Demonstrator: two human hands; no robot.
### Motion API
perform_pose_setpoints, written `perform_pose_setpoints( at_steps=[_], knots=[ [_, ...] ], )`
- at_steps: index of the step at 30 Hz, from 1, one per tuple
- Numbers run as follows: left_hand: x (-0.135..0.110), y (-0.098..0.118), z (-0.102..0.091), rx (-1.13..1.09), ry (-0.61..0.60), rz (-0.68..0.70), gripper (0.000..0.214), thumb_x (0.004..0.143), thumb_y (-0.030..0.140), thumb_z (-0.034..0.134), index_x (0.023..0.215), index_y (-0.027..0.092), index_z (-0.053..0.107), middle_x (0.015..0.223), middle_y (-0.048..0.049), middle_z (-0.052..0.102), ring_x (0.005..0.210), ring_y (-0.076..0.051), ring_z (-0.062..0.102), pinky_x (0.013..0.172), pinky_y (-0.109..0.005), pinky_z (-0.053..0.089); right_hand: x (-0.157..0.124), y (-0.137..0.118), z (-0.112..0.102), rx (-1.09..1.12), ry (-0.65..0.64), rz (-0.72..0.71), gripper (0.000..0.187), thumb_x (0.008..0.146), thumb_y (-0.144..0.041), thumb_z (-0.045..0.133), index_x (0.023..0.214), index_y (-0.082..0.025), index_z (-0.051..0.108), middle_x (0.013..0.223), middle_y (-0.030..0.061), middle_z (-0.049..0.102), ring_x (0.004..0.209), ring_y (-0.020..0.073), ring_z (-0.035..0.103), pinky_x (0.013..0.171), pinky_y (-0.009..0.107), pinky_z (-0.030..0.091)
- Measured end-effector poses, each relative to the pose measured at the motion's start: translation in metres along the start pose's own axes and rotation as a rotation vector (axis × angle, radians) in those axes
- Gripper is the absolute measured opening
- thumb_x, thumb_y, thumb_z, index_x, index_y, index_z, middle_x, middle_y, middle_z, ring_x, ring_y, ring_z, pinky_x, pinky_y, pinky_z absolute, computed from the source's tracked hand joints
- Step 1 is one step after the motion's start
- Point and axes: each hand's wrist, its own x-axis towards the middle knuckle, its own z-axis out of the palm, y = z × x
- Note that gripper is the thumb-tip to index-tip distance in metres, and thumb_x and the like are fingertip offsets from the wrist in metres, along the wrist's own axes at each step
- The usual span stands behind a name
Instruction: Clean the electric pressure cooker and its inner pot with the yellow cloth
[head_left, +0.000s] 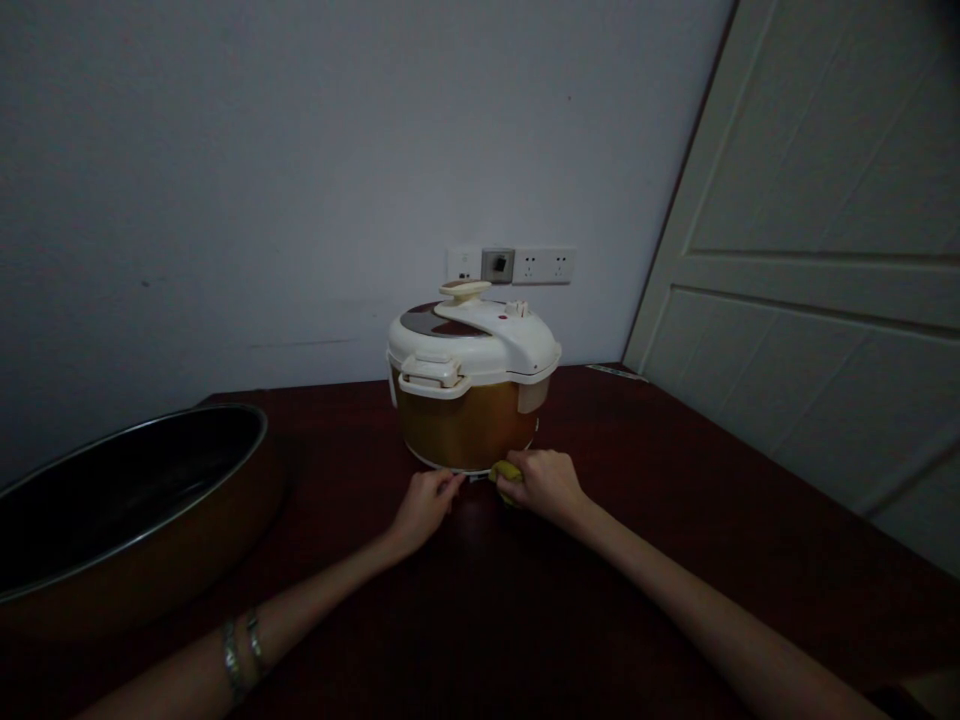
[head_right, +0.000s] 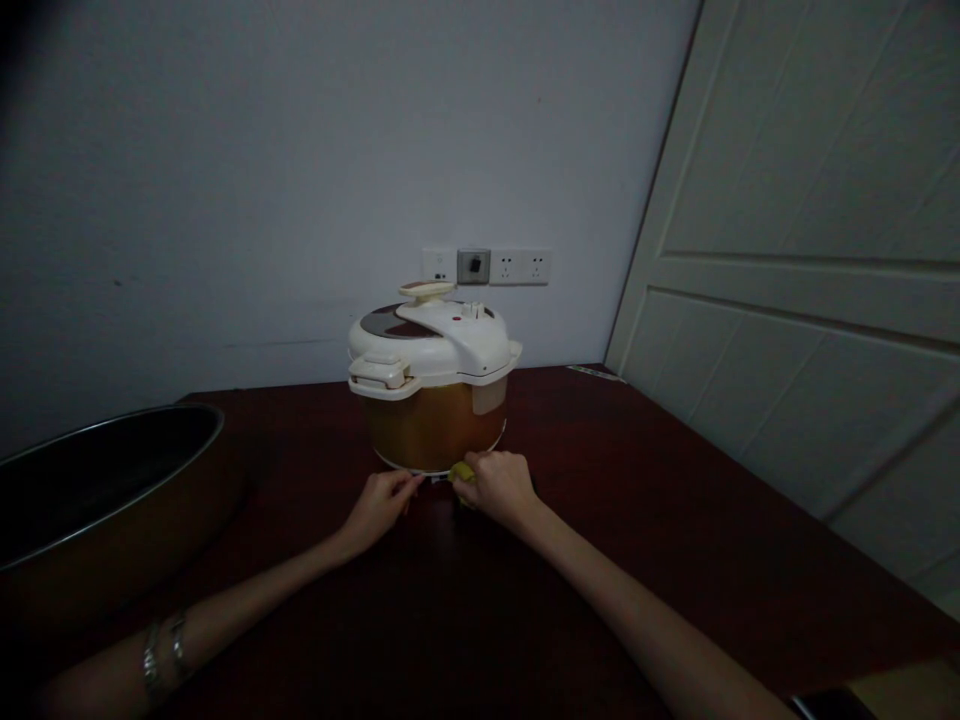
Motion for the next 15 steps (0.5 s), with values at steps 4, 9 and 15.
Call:
perform_pose_setpoints(
  at_steps=[4, 9, 15],
  knots=[
    [-0.001, 0.000, -0.001, -0.004, 0.007, 0.008, 0.042, 0.083, 0.045, 0.041, 0.052, 0.018, 0.048, 0.046, 0.0030, 0.046, 0.047, -0.011, 0.043, 0.052, -0.024, 0.031, 0.002, 0.026, -0.004, -0.036, 0.015, 0.099, 0.035, 0.085, -0.048, 0.042, 0.087, -0.022, 0.065, 0.083, 0.0073, 0.071, 0.076, 0.0206, 0.067, 0.056, 0.024, 0.036],
    [0.000, -0.003, 0.000, -0.010, 0.000, 0.011, 0.042, 0.084, 0.046, 0.041, 0.053, 0.018, 0.049, 0.046, 0.0032, 0.046, 0.047, -0.011, 0.044, 0.052, -0.023, 0.031, 0.003, 0.017, -0.006, -0.029, 0.034, 0.070, 0.031, 0.084, -0.045, 0.044, 0.085, -0.022, 0.065, 0.082, 0.0067, 0.071, 0.075, 0.0202, 0.067, 0.058, 0.024, 0.037],
    [0.000, -0.002, 0.001, 0.010, 0.000, -0.002, 0.042, 0.083, 0.046, 0.040, 0.054, 0.017, 0.051, 0.047, 0.0025, 0.047, 0.048, -0.011, 0.044, 0.052, -0.024, 0.030, 0.002, -0.003, -0.003, 0.006, 0.037, -0.034, 0.031, 0.083, -0.046, 0.044, 0.087, -0.022, 0.064, 0.082, 0.0055, 0.071, 0.073, 0.0202, 0.067, 0.057, 0.024, 0.037]
  ],
)
